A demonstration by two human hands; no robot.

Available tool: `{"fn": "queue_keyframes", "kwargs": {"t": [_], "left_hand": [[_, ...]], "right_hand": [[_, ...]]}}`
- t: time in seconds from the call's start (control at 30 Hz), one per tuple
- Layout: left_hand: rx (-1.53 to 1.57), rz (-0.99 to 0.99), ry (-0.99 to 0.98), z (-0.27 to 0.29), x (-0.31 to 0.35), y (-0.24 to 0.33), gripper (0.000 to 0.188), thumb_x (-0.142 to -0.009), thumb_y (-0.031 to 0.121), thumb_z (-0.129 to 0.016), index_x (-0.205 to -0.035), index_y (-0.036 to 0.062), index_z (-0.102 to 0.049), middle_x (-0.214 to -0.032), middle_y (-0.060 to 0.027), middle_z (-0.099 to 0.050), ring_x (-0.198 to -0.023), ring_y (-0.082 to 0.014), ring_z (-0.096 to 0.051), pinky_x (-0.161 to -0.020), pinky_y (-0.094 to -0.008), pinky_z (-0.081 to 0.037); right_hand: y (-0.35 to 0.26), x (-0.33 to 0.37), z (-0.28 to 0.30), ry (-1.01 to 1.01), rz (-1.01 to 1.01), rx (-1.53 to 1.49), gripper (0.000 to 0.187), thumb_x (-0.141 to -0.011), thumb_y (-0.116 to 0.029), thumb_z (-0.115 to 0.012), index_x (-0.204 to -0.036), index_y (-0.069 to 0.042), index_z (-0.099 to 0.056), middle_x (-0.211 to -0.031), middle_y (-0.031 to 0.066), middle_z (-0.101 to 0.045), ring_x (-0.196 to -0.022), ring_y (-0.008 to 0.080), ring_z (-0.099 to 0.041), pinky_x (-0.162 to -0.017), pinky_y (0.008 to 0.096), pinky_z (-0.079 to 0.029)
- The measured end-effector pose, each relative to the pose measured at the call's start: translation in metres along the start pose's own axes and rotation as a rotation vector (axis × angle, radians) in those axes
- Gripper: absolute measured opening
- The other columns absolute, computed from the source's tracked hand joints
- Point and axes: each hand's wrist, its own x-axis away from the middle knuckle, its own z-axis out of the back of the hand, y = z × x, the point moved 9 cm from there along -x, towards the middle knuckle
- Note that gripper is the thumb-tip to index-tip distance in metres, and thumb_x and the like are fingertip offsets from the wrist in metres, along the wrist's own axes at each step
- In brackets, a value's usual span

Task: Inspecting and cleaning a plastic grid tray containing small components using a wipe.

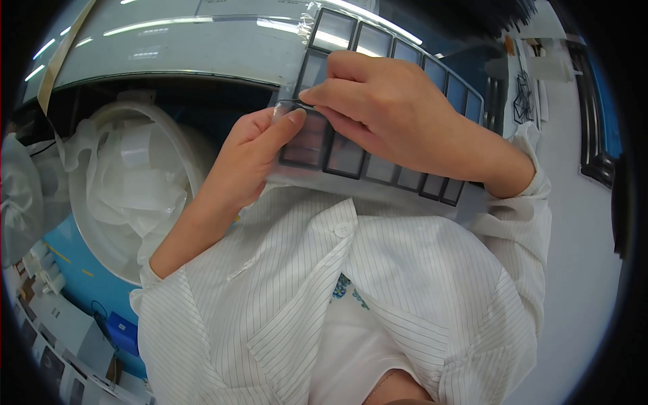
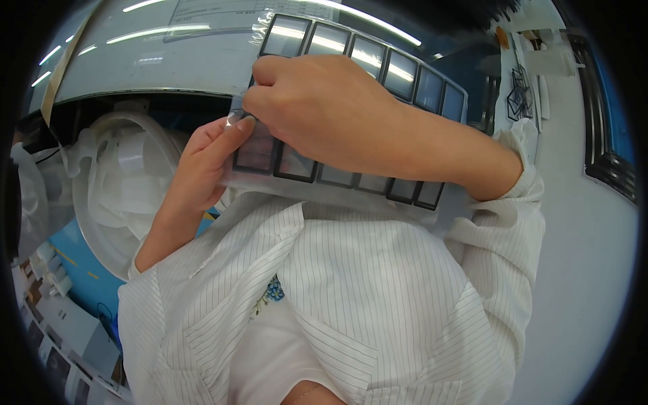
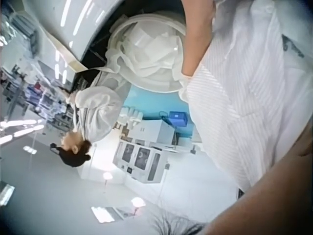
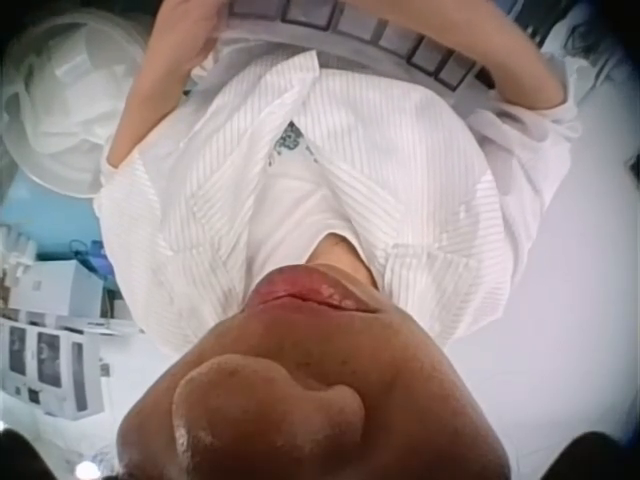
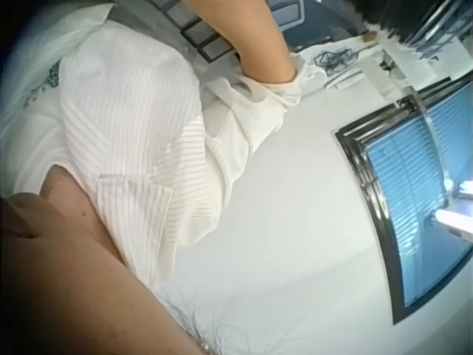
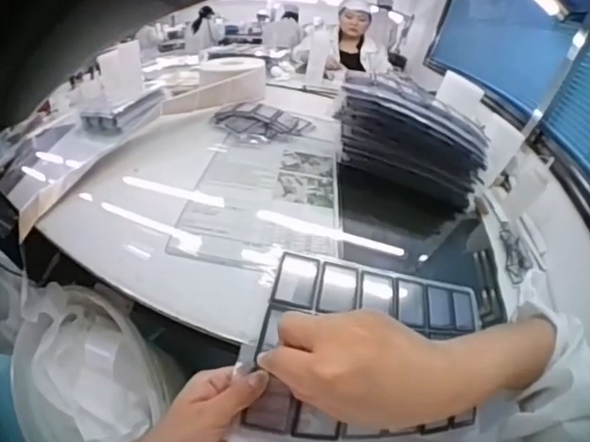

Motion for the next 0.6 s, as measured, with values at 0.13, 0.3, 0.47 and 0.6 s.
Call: {"fn": "queue_keyframes", "kwargs": {"t": [0.13, 0.3, 0.47, 0.6], "left_hand": [[0.007, -0.007, -0.001, 0.0004, 0.0009, 0.0005, 0.029, -0.105, 0.022, -0.051, -0.109, -0.0017, -0.067, -0.099, -0.007, -0.072, -0.087, -0.0121, -0.069, -0.08, -0.0263, -0.056], [0.015, -0.024, -0.033, -0.0014, -0.0003, 0.0015, 0.028, -0.105, 0.02, -0.051, -0.111, -0.0018, -0.068, -0.1, -0.0074, -0.072, -0.089, -0.0129, -0.07, -0.081, -0.027, -0.057], [0.005, -0.036, -0.062, -0.0045, 0.0027, 0.0001, 0.028, -0.105, 0.019, -0.05, -0.112, -0.0025, -0.067, -0.101, -0.0081, -0.072, -0.091, -0.0142, -0.07, -0.083, -0.0276, -0.057], [0.021, -0.013, -0.032, -0.0044, 0.0068, -0.0049, 0.029, -0.105, 0.019, -0.049, -0.114, -0.0028, -0.066, -0.102, -0.0087, -0.072, -0.091, -0.0145, -0.07, -0.083, -0.0275, -0.057]], "right_hand": [[0.0013, -0.0049, 0.0011, -0.023, -0.002, -0.006, 0.019, -0.08, -0.004, -0.074, -0.098, -0.003, -0.069, -0.08, 0.007, -0.056, -0.068, 0.0255, -0.061, -0.059, 0.0357, -0.049], [0.0038, -0.004, 0.0034, -0.008, -0.017, -0.028, 0.018, -0.08, -0.005, -0.073, -0.098, -0.004, -0.069, -0.08, 0.007, -0.056, -0.068, 0.0256, -0.061, -0.059, 0.0358, -0.048], [-0.0016, 0.0006, 0.0042, 0.0, -0.004, 0.001, 0.018, -0.081, -0.005, -0.073, -0.098, -0.004, -0.07, -0.08, 0.0068, -0.056, -0.068, 0.025, -0.061, -0.058, 0.0356, -0.048], [-0.0043, 0.0026, 0.0012, -0.009, -0.005, 0.002, 0.017, -0.081, -0.006, -0.073, -0.099, -0.005, -0.07, -0.08, 0.0067, -0.056, -0.068, 0.0248, -0.061, -0.058, 0.0356, -0.048]]}}
